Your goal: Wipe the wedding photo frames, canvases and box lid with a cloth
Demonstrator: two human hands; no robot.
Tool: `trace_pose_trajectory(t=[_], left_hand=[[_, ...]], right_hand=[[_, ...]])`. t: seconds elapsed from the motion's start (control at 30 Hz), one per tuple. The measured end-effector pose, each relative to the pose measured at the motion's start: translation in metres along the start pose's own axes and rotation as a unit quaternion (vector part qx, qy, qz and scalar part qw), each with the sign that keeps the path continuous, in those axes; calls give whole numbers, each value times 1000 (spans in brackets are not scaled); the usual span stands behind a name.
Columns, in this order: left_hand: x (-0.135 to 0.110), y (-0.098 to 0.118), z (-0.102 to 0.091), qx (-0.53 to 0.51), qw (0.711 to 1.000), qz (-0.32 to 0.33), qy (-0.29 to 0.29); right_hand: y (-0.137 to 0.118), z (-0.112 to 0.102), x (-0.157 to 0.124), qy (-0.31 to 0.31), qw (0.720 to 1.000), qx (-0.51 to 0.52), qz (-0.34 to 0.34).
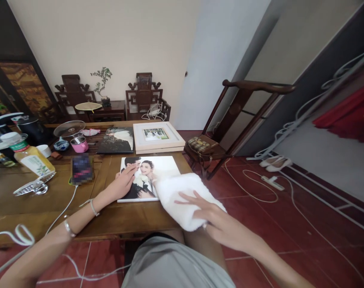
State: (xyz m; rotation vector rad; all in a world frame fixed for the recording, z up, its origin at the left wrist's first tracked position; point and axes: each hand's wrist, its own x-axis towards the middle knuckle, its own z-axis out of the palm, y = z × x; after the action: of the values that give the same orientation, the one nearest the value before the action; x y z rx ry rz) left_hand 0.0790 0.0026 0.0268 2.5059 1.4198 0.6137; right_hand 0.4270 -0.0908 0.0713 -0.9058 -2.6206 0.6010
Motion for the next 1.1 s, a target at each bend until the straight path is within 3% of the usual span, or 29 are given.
trace_pose_trajectory(t=[0.13,0.4,0.53,0.7,0.93,1.0,1.1], left_hand=[[0,2,-3,12,1000,-6,-24],[0,0,-5,11,999,-7,-35],[0,-1,-3,-2,1000,6,-15],[0,0,-2,-13,1000,-1,2],[0,0,-1,-18,1000,-2,2],[0,1,-2,-18,1000,-1,4],[0,2,-4,-14,1000,5,-5]], right_hand=[[9,-7,16,-3,1000,-7,10],[83,-11,99,100,995,-12,22],[94,-4,122,127,989,-62,42],[69,3,95,91,993,-76,20],[-11,5,26,-10,999,-51,8],[-21,6,24,-23,999,-47,4],[-15,6,41,-10,999,-45,7]])
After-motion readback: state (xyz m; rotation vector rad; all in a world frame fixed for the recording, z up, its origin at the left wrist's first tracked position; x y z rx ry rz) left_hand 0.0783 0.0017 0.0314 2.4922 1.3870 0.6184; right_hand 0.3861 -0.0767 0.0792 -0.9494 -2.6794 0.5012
